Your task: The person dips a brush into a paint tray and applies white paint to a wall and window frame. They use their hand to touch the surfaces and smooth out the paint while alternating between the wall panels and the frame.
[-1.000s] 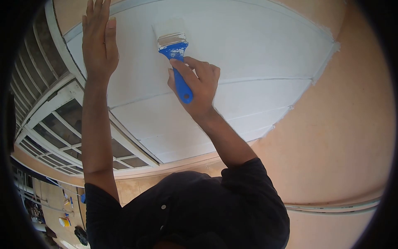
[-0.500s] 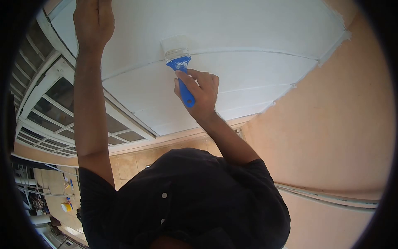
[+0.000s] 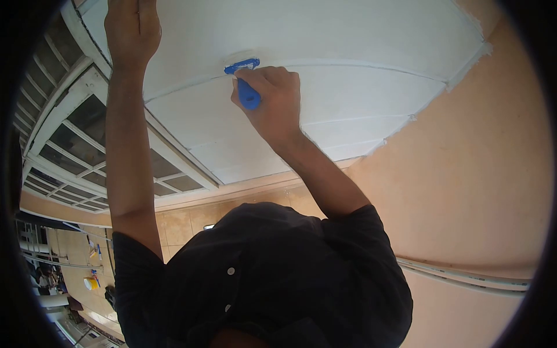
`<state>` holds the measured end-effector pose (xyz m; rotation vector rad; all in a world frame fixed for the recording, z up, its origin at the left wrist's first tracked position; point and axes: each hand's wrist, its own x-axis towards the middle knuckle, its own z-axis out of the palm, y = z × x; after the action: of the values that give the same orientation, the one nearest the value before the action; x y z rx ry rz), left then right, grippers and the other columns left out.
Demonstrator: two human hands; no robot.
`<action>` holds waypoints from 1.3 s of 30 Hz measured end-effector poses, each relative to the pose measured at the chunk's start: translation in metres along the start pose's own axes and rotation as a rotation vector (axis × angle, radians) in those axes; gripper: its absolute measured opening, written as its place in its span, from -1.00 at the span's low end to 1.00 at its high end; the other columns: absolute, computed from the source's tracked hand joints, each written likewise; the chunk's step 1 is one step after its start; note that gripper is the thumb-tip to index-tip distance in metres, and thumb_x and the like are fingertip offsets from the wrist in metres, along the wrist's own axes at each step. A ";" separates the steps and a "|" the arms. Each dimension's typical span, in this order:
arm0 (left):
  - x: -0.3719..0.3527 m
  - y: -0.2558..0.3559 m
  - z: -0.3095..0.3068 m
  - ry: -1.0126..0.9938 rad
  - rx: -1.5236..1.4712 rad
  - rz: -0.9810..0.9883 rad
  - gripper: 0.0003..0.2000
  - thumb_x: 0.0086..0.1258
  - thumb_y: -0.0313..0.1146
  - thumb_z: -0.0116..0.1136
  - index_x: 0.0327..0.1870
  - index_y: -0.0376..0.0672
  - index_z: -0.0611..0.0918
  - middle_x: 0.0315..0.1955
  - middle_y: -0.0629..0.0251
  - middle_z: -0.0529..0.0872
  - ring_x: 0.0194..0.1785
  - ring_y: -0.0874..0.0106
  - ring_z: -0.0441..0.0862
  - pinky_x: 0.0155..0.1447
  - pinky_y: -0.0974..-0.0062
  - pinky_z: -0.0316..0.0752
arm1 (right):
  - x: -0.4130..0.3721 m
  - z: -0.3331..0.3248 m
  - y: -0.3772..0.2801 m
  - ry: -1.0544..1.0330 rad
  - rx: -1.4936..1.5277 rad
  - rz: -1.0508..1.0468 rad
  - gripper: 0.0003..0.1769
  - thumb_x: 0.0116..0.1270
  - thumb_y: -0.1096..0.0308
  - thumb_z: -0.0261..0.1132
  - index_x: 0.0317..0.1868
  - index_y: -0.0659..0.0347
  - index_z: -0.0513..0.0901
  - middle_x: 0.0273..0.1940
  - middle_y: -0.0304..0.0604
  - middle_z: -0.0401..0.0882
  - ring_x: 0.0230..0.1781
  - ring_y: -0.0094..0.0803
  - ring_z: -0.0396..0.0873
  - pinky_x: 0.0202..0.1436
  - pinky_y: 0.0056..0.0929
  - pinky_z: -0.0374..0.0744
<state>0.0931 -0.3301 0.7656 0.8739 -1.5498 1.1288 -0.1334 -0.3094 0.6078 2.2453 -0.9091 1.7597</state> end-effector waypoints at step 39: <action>-0.030 -0.020 -0.024 0.004 0.007 -0.114 -0.51 0.78 -0.22 -0.25 0.53 -0.36 0.42 0.57 -0.10 0.37 0.70 0.02 0.16 0.74 0.03 -0.07 | -0.042 0.023 -0.009 -0.059 -0.064 -0.108 -0.59 0.15 0.41 0.63 0.04 0.05 0.79 -0.18 -0.34 0.75 -0.20 -0.42 0.62 -0.09 -0.33 0.40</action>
<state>0.1261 -0.3131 0.7436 0.9512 -1.4748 1.0540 -0.1146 -0.2976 0.5647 2.2709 -0.8257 1.6041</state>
